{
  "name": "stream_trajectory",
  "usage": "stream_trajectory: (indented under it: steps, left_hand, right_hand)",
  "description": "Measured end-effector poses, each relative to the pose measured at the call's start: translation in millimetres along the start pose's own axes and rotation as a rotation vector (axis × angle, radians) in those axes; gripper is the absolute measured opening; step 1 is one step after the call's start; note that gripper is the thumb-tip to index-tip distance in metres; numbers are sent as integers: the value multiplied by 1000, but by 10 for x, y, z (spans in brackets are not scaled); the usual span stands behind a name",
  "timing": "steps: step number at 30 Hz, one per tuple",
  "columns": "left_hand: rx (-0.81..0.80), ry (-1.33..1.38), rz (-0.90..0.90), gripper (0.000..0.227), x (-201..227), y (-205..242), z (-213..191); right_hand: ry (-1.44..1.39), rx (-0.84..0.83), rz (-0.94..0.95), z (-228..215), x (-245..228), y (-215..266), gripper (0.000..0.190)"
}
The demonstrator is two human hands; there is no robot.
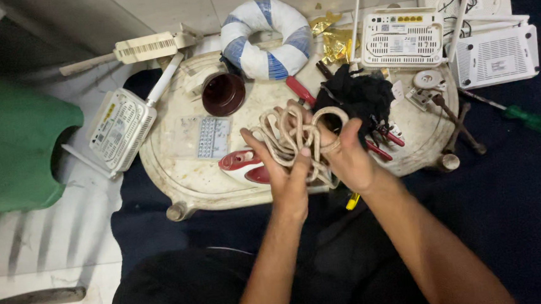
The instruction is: The person cleans a red and white electric iron using a black cloth, wiping the soleplate and body. The person then coils the iron's power cord and places it on the table.
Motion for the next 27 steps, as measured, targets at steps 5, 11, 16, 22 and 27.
stream_trajectory:
  steps: [5, 11, 16, 22, 27]
  left_hand:
    - [127, 177, -70, 106, -96, 154, -121]
    - [-20, 298, -172, 110, -105, 395, -147]
    - [-149, 284, -306, 118, -152, 513, -242]
    - [-63, 113, -339, 98, -156, 374, -367]
    - [-119, -71, -257, 79, -142, 316, -375]
  right_hand:
    - [1149, 270, -156, 234, -95, 62, 93]
    - [1322, 375, -170, 523, -132, 163, 86]
    - [1329, 207, -141, 664, -125, 159, 88]
    - [1291, 130, -91, 560, -50, 143, 67]
    - [1302, 328, -216, 421, -149, 161, 43]
Point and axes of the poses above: each hand's wrist, its own y-axis away from the middle knuckle, its own z-axis out of the palm, x = y × z, the point moved 7 cm from there along -y, towards the middle knuckle, and after that the axes turned 7 degrees about -x, right-handed, at the moved point
